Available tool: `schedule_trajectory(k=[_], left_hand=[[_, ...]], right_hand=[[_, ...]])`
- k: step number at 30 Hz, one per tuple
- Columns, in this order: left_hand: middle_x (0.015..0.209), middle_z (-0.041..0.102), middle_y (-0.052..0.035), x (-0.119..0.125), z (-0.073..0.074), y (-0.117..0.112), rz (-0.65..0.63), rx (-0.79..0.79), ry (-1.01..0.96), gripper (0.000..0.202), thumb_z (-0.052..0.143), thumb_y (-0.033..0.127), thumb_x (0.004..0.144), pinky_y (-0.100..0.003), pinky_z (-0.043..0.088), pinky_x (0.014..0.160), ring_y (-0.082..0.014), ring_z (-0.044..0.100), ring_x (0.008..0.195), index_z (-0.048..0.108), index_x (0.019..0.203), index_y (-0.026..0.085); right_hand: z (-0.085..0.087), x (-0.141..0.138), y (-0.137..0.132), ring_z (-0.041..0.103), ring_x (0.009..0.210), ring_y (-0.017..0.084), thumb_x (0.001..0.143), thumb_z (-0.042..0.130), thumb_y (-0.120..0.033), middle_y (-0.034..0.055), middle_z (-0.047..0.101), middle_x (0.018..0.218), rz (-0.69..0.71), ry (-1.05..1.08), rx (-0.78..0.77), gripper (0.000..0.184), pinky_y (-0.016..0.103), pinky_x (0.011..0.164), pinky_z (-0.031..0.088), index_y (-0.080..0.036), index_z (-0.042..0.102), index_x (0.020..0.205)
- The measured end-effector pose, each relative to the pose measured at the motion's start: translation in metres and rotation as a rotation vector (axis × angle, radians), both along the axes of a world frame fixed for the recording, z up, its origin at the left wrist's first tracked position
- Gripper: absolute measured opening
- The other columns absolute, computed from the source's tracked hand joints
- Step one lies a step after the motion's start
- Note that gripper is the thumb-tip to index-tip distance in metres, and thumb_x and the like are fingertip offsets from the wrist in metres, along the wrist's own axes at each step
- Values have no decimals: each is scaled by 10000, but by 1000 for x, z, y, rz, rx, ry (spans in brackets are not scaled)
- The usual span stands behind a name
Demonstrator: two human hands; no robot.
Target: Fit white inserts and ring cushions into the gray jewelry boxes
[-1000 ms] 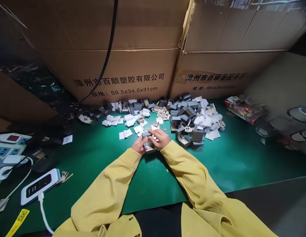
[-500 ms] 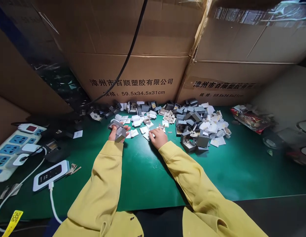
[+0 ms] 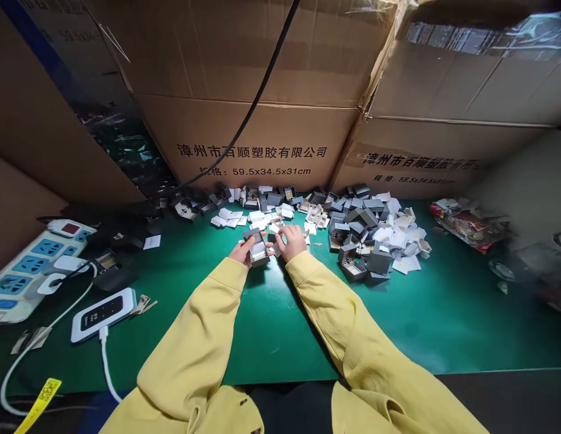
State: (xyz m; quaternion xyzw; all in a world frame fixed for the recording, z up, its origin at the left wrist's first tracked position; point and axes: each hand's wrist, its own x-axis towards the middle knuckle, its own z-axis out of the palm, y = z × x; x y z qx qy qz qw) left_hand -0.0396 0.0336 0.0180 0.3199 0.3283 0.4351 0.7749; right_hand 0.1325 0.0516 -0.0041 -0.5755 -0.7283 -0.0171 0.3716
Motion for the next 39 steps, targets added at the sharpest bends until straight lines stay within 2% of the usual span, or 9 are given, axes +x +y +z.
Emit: schedule_trajectory(k=[4, 7, 10, 18, 21, 26, 28, 35, 39], left_hand=[[883, 700, -164, -1, -4, 3, -6, -25, 9, 510, 571, 363, 802, -358, 548, 636, -284, 679, 795, 492, 1220, 80], [855, 701, -168, 0, -6, 4, 5, -37, 4, 502, 581, 360, 793, -372, 551, 648, -288, 676, 806, 508, 1187, 58], [870, 701, -165, 0, -8, 6, 31, -49, -4, 471, 571, 345, 801, -380, 553, 676, -279, 674, 817, 516, 1169, 56], [909, 694, -148, 2, -13, 9, 65, -78, -96, 357, 512, 333, 841, -380, 547, 720, -255, 661, 869, 560, 1084, 76], [932, 685, -159, 9, -13, 7, 31, -20, -93, 308, 552, 266, 817, -414, 530, 736, -271, 652, 882, 579, 1051, 67], [934, 676, -173, 14, -15, 6, -7, -6, -67, 286, 574, 262, 795, -439, 491, 776, -271, 644, 871, 608, 998, 62], [936, 676, -168, 13, -17, 7, -30, 1, -63, 272, 582, 263, 785, -433, 484, 781, -266, 642, 872, 617, 976, 72], [949, 671, -158, 11, -25, 9, -108, 52, -139, 306, 623, 266, 734, -454, 453, 833, -286, 625, 917, 611, 979, 83], [975, 665, -158, 8, -26, 12, -76, -9, -160, 314, 574, 304, 768, -449, 441, 875, -282, 606, 977, 599, 992, 86]], right_hand=[[-7, 32, 3, 514, 847, 194, 842, 480, -246, 78, 617, 870, -41, 79, 175, 154, 316, 765, 414, -191, 591, 752], [-12, 39, 5, 532, 859, 183, 851, 479, -259, 74, 620, 877, -67, 41, 76, 156, 289, 737, 417, -191, 594, 770], [-14, 31, 3, 547, 873, 170, 848, 494, -258, 58, 629, 927, 48, -54, -41, 128, 260, 684, 417, -202, 605, 816], [-11, 18, -3, 536, 859, 180, 805, 555, -259, 56, 649, 929, 220, -173, -50, 108, 272, 704, 412, -194, 623, 751], [-1, 19, 9, 524, 895, 184, 832, 520, -336, 59, 643, 936, 152, -111, -62, 193, 274, 723, 409, -196, 622, 748], [26, 15, 54, 505, 970, 236, 844, 453, -463, 101, 607, 1012, -267, 11, -186, 355, 330, 795, 390, -169, 574, 1002], [30, 12, 68, 506, 969, 263, 808, 502, -464, 133, 591, 1032, -338, -6, -265, 384, 354, 798, 388, -149, 554, 1020], [23, 11, 68, 519, 975, 254, 758, 490, -194, 128, 580, 1029, -310, 25, -339, 239, 373, 835, 406, -147, 584, 972], [27, 25, 39, 509, 1030, 226, 712, 476, -135, 120, 560, 1097, -186, 195, -126, 360, 362, 895, 415, -136, 553, 1064]])
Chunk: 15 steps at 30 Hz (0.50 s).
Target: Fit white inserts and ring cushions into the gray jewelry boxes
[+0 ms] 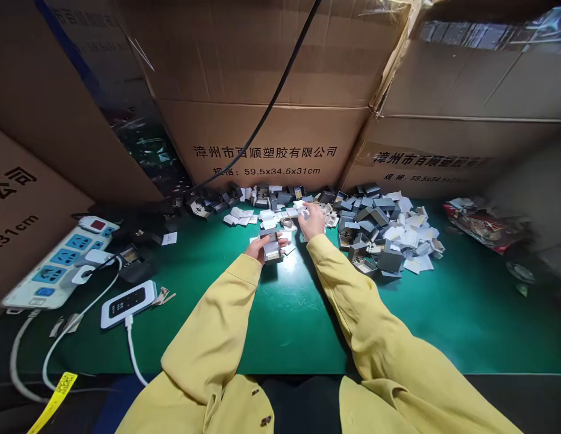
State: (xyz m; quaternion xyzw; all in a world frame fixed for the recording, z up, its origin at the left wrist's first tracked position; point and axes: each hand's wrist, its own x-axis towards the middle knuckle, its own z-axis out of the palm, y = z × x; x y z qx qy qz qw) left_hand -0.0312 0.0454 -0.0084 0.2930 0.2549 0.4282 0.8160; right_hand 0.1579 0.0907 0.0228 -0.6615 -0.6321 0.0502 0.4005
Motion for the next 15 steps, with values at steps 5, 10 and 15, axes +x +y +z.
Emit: schedule_trajectory(k=[5, 10, 15], left_hand=[[1110, 611, -168, 2, 2, 1, -6, -71, -122, 369, 518, 373, 786, -496, 373, 965, -303, 543, 1098, 587, 1021, 97], [1054, 632, -165, 14, 8, -9, -72, -184, -84, 349, 489, 350, 806, -569, 346, 963, -313, 546, 1086, 610, 1013, 96], [928, 674, -164, 22, 14, -17, -110, -211, -15, 352, 467, 342, 829, -570, 321, 992, -300, 573, 1041, 644, 968, 71]], right_hand=[[-17, 18, -60, 538, 1012, 207, 694, 479, -152, 83, 583, 1074, 263, 97, 236, 400, 356, 860, 472, -186, 536, 1088], [-42, 25, -88, 534, 1068, 233, 632, 514, -116, 88, 578, 1132, 344, -42, 147, 537, 389, 889, 466, -201, 517, 1162], [-35, 18, -90, 523, 1093, 209, 665, 499, -100, 88, 566, 1150, 432, 38, 174, 544, 368, 919, 468, -207, 494, 1198]])
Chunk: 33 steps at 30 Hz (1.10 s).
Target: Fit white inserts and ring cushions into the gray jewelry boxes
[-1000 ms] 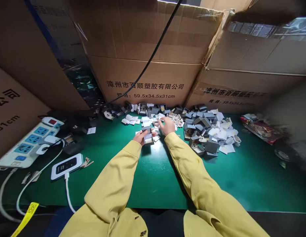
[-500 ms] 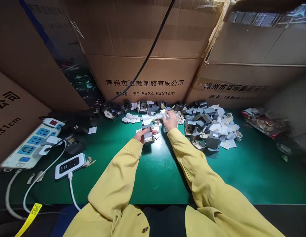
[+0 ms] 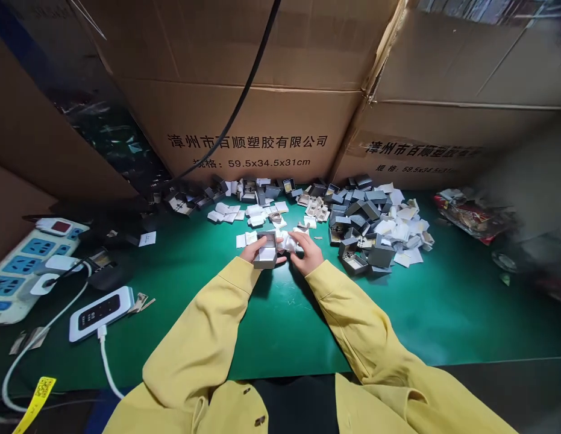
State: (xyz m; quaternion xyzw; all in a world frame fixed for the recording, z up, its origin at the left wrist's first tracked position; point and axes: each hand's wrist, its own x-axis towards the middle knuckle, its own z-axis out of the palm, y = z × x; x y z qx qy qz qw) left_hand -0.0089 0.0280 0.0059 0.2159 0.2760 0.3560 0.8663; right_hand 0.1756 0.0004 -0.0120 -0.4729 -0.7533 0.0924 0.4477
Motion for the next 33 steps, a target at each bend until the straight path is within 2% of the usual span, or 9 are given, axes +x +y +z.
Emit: schedule_trajectory(k=[4, 10, 15, 19, 22, 25, 29, 33], left_hand=[[884, 685, -161, 5, 6, -3, 11, -36, 30, 383, 424, 347, 856, -538, 324, 1009, -291, 593, 1011, 659, 925, 53], [898, 687, -126, 12, 11, -9, 43, -60, 4, 410, 384, 385, 874, -493, 299, 1042, -288, 561, 1075, 638, 963, 77], [940, 677, -144, 13, 7, -9, 3, -81, -39, 494, 317, 453, 881, -499, 295, 1030, -295, 554, 1088, 601, 1023, 74], [968, 676, -141, 14, 1, -6, -13, -86, -51, 499, 327, 476, 868, -475, 334, 1003, -281, 589, 1032, 605, 1006, 85], [1004, 667, -143, 13, -4, -4, -61, -64, -49, 499, 351, 513, 841, -504, 355, 977, -293, 580, 1044, 609, 1010, 121], [1011, 663, -128, 11, -7, -3, -87, -59, -72, 484, 349, 528, 836, -557, 373, 939, -305, 568, 1053, 615, 994, 156], [1029, 662, -115, 10, -6, -3, -70, -80, -104, 472, 336, 515, 851, -596, 384, 916, -307, 563, 1056, 618, 975, 157], [1000, 676, -105, 9, -6, -3, -30, -119, -95, 459, 361, 511, 847, -578, 403, 914, -295, 589, 1011, 614, 977, 151]], right_hand=[[8, -4, -3, 535, 1075, 196, 698, 489, -102, 97, 572, 1128, 50, 83, 49, 484, 347, 895, 493, -202, 517, 1171], [2, -2, -1, 569, 1035, 189, 727, 501, -131, 78, 602, 1113, 38, 149, 41, 462, 322, 832, 534, -208, 511, 1182], [-1, -2, 0, 569, 1041, 188, 731, 517, -146, 61, 611, 1113, -6, 202, -2, 453, 340, 859, 534, -229, 520, 1177], [3, -2, -2, 580, 1023, 173, 719, 537, -160, 58, 581, 1175, -1, 244, -89, 562, 320, 832, 551, -251, 446, 1267], [4, -1, -2, 579, 1035, 182, 711, 569, -181, 67, 548, 1224, 15, 286, -156, 611, 325, 823, 557, -254, 414, 1298], [2, -1, -1, 597, 1006, 177, 717, 588, -203, 69, 590, 1155, 39, 358, -194, 590, 349, 862, 543, -245, 432, 1285], [1, -2, 0, 614, 961, 167, 712, 608, -209, 73, 609, 1101, 58, 404, -184, 567, 359, 887, 528, -227, 461, 1260], [2, -3, 0, 595, 995, 176, 737, 589, -229, 80, 589, 1130, 62, 341, -136, 497, 351, 865, 532, -218, 495, 1224]])
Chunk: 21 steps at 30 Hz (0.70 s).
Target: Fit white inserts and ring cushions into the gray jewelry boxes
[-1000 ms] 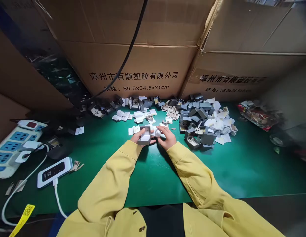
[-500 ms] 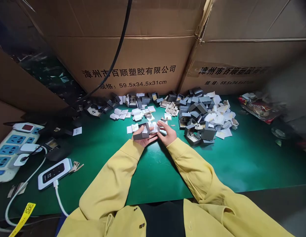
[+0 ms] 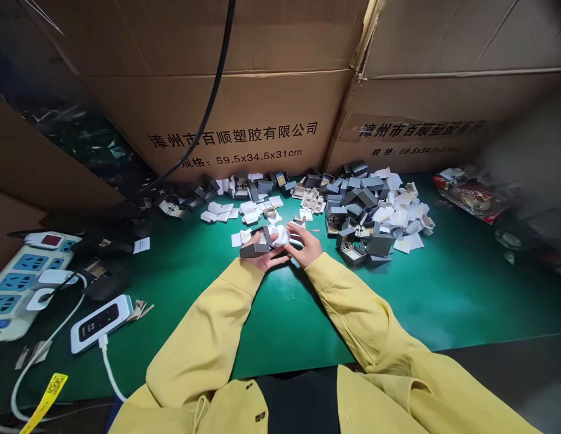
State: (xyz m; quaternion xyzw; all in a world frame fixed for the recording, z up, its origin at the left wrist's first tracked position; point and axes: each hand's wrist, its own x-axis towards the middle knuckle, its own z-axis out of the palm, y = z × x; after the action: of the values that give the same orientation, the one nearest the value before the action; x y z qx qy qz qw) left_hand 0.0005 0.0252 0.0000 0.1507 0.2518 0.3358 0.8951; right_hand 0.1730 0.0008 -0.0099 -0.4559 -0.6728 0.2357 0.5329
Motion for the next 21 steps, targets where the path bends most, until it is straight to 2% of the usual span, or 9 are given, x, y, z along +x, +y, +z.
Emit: schedule_trajectory(k=[5, 12, 17, 21], left_hand=[[969, 685, -100, 1, -1, 1, 25, -25, 53, 464, 356, 525, 842, -515, 436, 909, -273, 614, 969, 618, 972, 165], [966, 681, -109, 4, 8, -3, 54, -31, 100, 475, 334, 496, 860, -500, 417, 929, -273, 608, 962, 617, 982, 135], [1008, 667, -130, 6, 7, -7, 48, 22, 105, 453, 382, 477, 846, -551, 401, 917, -300, 595, 983, 619, 988, 119], [1008, 665, -144, 6, 5, -8, 59, 34, 97, 442, 403, 468, 836, -539, 401, 929, -290, 603, 976, 627, 972, 111]], right_hand=[[0, 2, 1, 548, 1058, 223, 712, 608, -239, 81, 611, 1105, -112, -204, 31, 444, 406, 887, 495, -219, 553, 1152], [-1, 2, 1, 599, 906, 193, 725, 604, -275, 93, 623, 1056, -109, -193, 0, 437, 319, 725, 546, -193, 547, 1151], [4, 3, -1, 580, 925, 207, 732, 578, -242, 72, 636, 1015, -92, -329, 54, 391, 361, 823, 505, -221, 556, 1122], [3, 2, -1, 569, 938, 215, 728, 583, -253, 78, 621, 1015, -86, -341, 74, 452, 368, 838, 493, -220, 522, 1175]])
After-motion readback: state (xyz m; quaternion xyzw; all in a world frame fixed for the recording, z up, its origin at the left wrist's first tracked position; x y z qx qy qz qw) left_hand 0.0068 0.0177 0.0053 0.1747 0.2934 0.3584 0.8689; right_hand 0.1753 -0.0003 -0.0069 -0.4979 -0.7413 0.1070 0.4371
